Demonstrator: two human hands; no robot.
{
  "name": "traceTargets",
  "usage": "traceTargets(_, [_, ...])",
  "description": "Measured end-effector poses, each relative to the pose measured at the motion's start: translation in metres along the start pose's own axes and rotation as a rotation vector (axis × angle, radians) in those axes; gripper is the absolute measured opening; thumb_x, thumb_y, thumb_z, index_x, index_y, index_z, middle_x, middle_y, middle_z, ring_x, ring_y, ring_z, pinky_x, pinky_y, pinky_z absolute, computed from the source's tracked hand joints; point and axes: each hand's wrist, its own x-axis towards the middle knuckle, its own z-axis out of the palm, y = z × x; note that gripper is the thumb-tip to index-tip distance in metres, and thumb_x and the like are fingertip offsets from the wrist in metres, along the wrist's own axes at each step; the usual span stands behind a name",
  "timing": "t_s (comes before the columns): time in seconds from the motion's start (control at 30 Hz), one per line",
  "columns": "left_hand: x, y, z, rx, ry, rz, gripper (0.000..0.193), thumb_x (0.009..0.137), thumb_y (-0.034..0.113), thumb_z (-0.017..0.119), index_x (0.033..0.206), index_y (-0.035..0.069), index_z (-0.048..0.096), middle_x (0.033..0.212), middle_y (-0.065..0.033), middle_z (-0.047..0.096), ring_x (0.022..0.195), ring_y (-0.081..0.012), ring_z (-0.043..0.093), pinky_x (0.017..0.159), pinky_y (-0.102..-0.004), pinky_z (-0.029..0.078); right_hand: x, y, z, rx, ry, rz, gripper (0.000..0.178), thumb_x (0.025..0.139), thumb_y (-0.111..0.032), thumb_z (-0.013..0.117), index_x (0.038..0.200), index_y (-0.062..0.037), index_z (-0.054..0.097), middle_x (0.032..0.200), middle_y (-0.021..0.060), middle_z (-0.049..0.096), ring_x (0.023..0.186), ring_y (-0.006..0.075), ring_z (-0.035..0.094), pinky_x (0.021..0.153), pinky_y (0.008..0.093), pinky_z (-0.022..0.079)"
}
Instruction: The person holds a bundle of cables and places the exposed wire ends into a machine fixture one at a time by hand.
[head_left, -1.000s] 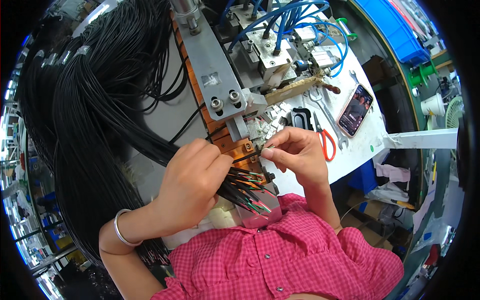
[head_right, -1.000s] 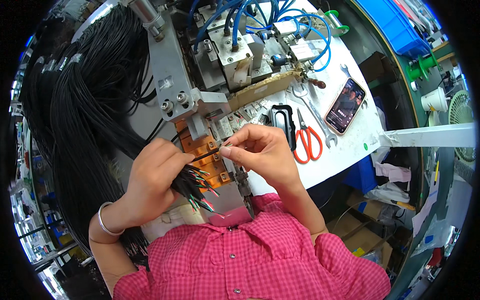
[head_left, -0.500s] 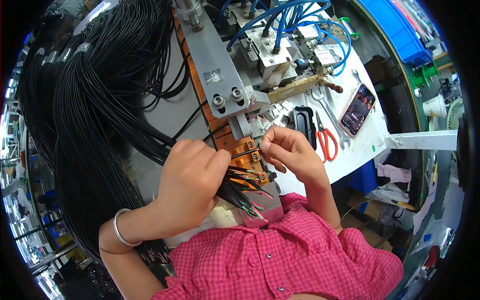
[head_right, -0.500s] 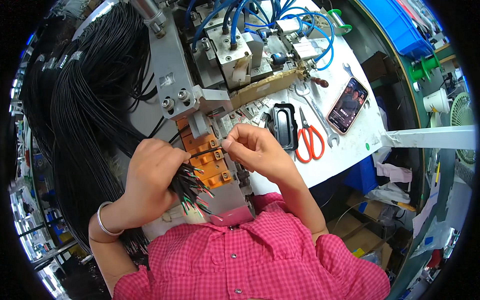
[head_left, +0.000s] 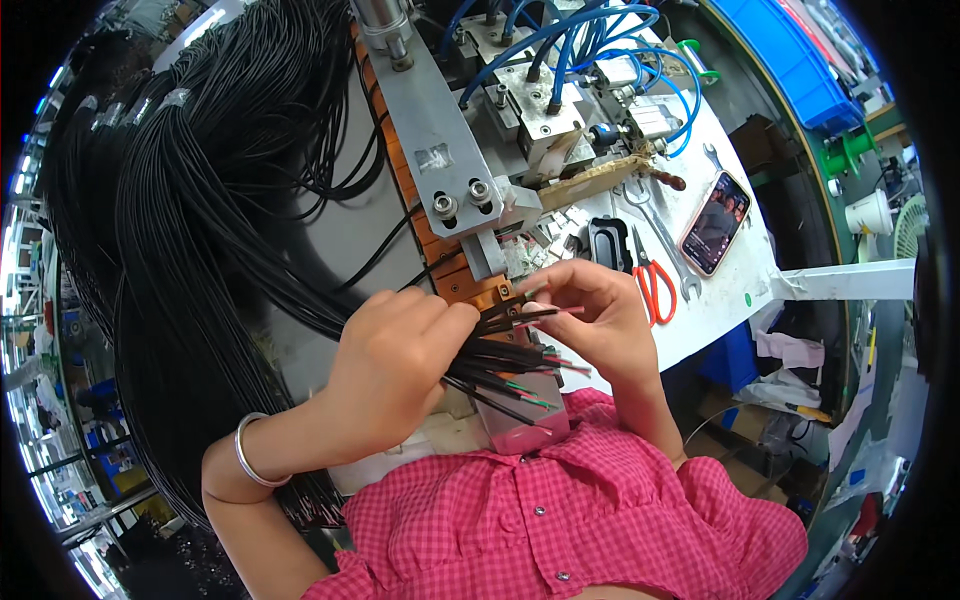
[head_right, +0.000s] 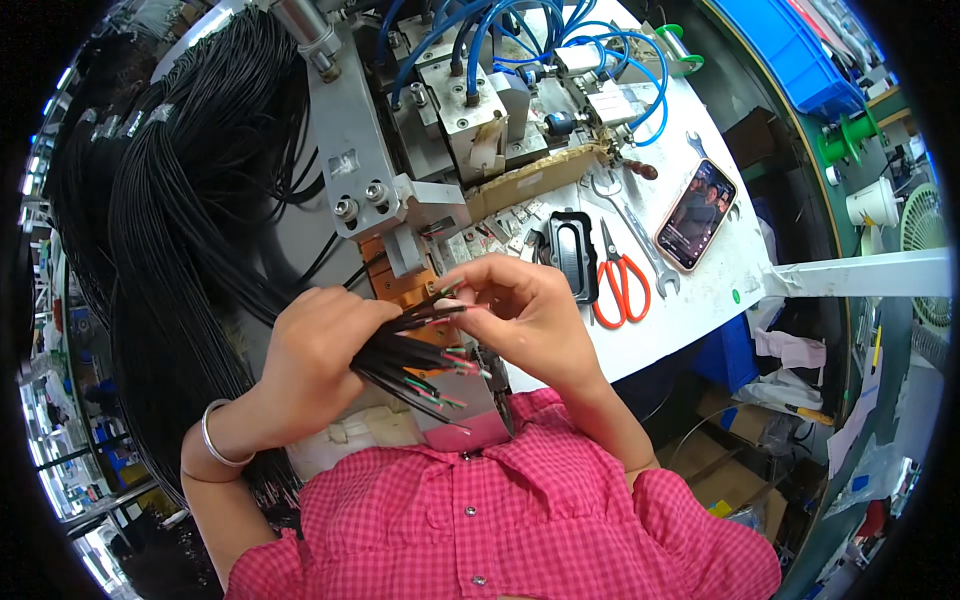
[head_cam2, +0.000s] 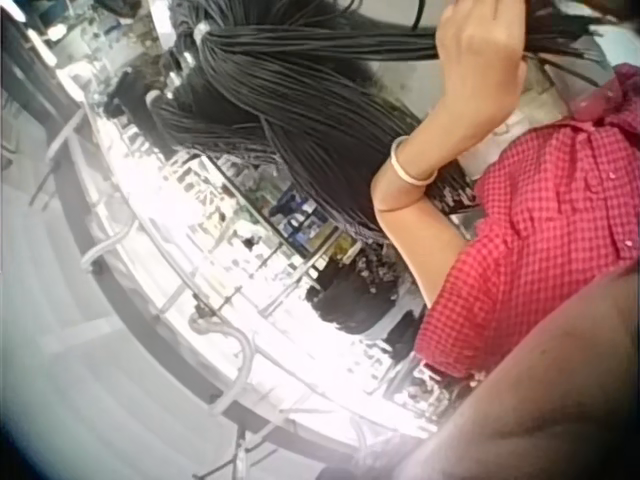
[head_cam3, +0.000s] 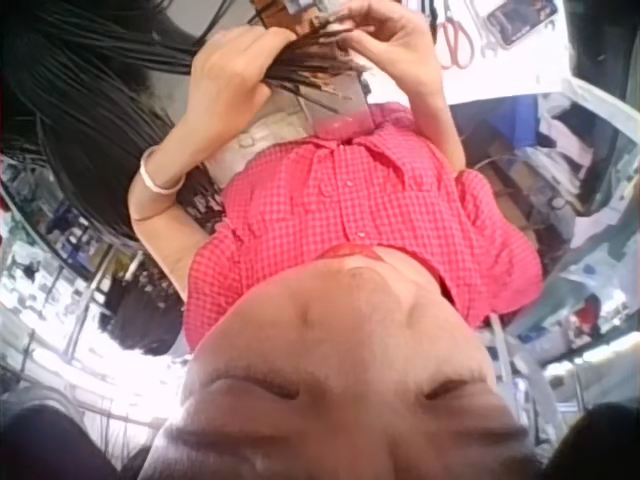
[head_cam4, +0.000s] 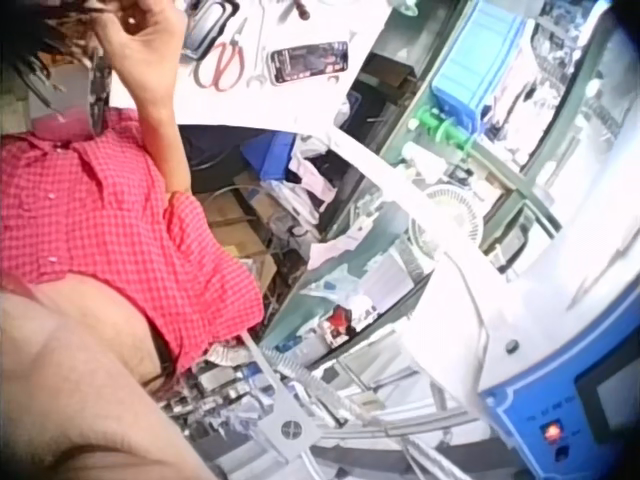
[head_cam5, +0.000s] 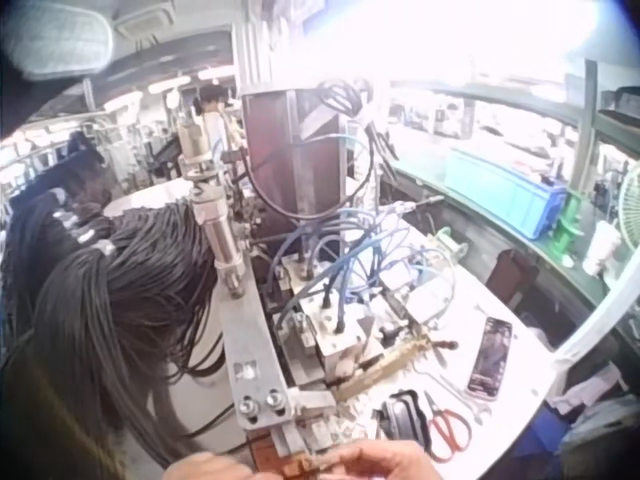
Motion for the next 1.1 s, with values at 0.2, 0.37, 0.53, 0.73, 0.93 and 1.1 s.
traceTargets(0.2, [0.001,0.003,-0.004,-0.004,0.005,0.007,0.036,0.052,-0.005,0.061,0.087,0.001,0.057,0.072,-0.0096,0.051,0.071,-0.0283,0.052,0.062,-0.0372,0.038,0.002,0.000,0.005,0.045,0.013,-0.012,0.009,0.080,0.002,0.068,0.089,0.0032,0.064,0.080,0.0042,0.065,0.067,0.0059,0.058,0.060,0.0187,0.047])
traceTargets(0.37, [0.000,0.004,-0.003,0.000,0.029,-0.010,0.032,0.052,-0.005,0.061,0.083,0.001,0.055,0.071,-0.0093,0.050,0.070,-0.0281,0.051,0.062,-0.0373,0.038,-0.001,-0.002,0.003,0.084,0.022,0.062,0.009,0.082,-0.007,0.068,0.086,0.0014,0.066,0.075,0.0011,0.066,0.060,0.0009,0.055,0.049,0.0161,0.041])
traceTargets(0.53, [0.001,0.004,-0.003,0.043,-0.001,-0.030,0.036,0.052,-0.003,0.064,0.088,0.000,0.058,0.074,-0.0112,0.053,0.071,-0.0300,0.052,0.062,-0.0377,0.040,-0.001,-0.006,0.003,0.122,0.040,0.080,0.009,0.083,-0.007,0.067,0.085,0.0008,0.066,0.071,0.0004,0.064,0.055,0.0013,0.054,0.045,0.0160,0.039])
traceTargets(0.73, [0.002,0.003,-0.003,0.018,-0.012,-0.021,0.036,0.052,-0.003,0.064,0.087,0.001,0.058,0.074,-0.0110,0.052,0.071,-0.0300,0.052,0.063,-0.0378,0.040,-0.001,-0.016,0.000,0.207,-0.170,0.187,0.006,0.082,-0.006,0.067,0.082,0.0003,0.065,0.067,-0.0003,0.063,0.054,0.0026,0.054,0.045,0.0162,0.040])
traceTargets(0.93, [0.004,0.004,0.000,-0.001,-0.047,0.011,0.037,0.052,-0.002,0.065,0.088,0.001,0.059,0.075,-0.0101,0.053,0.073,-0.0300,0.052,0.065,-0.0384,0.040,0.002,-0.001,-0.004,0.157,-0.054,0.141,0.008,0.080,0.000,0.069,0.081,0.0014,0.061,0.069,0.0048,0.064,0.048,0.0047,0.051,0.042,0.0180,0.040])
traceTargets(1.1, [0.003,-0.003,0.005,0.043,0.044,0.052,0.038,0.053,-0.003,0.065,0.091,0.001,0.059,0.075,-0.0097,0.053,0.074,-0.0302,0.052,0.066,-0.0383,0.040,0.009,0.011,-0.004,-0.074,0.020,0.063,0.009,0.084,-0.006,0.066,0.084,-0.0004,0.059,0.066,0.0019,0.060,0.050,0.0040,0.050,0.042,0.0181,0.039])
